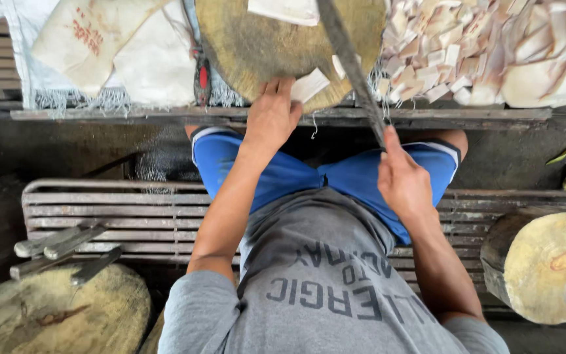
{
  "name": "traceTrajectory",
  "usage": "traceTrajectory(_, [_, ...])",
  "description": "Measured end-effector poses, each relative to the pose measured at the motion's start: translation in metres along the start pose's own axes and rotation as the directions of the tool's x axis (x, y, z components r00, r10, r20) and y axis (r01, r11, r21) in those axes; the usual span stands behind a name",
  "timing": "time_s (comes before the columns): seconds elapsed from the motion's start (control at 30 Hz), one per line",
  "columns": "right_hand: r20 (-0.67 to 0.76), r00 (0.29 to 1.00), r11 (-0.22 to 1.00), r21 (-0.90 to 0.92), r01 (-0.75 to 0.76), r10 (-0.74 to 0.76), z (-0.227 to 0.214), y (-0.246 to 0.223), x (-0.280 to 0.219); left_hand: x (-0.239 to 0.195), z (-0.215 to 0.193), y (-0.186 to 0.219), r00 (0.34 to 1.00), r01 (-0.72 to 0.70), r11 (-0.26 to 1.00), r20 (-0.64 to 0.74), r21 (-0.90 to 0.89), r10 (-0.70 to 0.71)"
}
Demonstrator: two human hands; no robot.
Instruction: The person slices large sheets of white animal hide into smaller rectangular pieces and thin strips using a large cleaver on a wooden block.
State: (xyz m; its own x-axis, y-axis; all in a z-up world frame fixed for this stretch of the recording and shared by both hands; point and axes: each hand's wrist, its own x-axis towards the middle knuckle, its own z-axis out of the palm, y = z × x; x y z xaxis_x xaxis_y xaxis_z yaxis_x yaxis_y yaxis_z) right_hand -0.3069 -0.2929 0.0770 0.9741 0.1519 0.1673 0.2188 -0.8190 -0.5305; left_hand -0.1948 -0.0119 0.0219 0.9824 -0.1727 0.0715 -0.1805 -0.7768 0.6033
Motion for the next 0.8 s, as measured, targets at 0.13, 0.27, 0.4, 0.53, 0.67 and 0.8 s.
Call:
traceTrajectory(0.13, [-0.238, 0.963, 0.967, 0.243, -0.070, 0.130, -0.023, -0.006, -0.007, 0.006, 0.007, 0.003, 1.000, 0.009, 0.999, -0.010, -0.044, -0.009])
traceTrajectory(0.27, [-0.202, 0.978, 0.982, 0.171, 0.079, -0.044, -0.001, -0.011, 0.002, 0.004, 0.000, 0.005, 0.998, -0.060, 0.996, 0.001, -0.071, 0.060])
traceTrajectory(0.4, [0.146, 0.989, 0.992, -0.120, 0.044, -0.026, 0.014, -0.010, 0.011, -0.012, -0.015, -0.001, 0.983, -0.169, 0.985, 0.064, -0.029, 0.171])
traceTrajectory(0.53, [-0.054, 0.996, 0.997, 0.017, 0.078, -0.077, -0.008, -0.008, 0.003, -0.017, -0.012, -0.011, 0.974, -0.223, 0.975, 0.028, -0.014, 0.223])
traceTrajectory(0.67, [-0.234, 0.970, 0.970, 0.241, 0.000, 0.059, -0.024, -0.009, -0.003, -0.011, -0.001, -0.017, 0.968, -0.248, 0.969, 0.021, -0.007, 0.249])
traceTrajectory(0.8, [-0.208, 0.977, 0.999, 0.005, 0.052, -0.050, 0.014, -0.016, 0.005, -0.009, 0.001, -0.018, 0.960, -0.281, 0.960, 0.000, -0.009, 0.281])
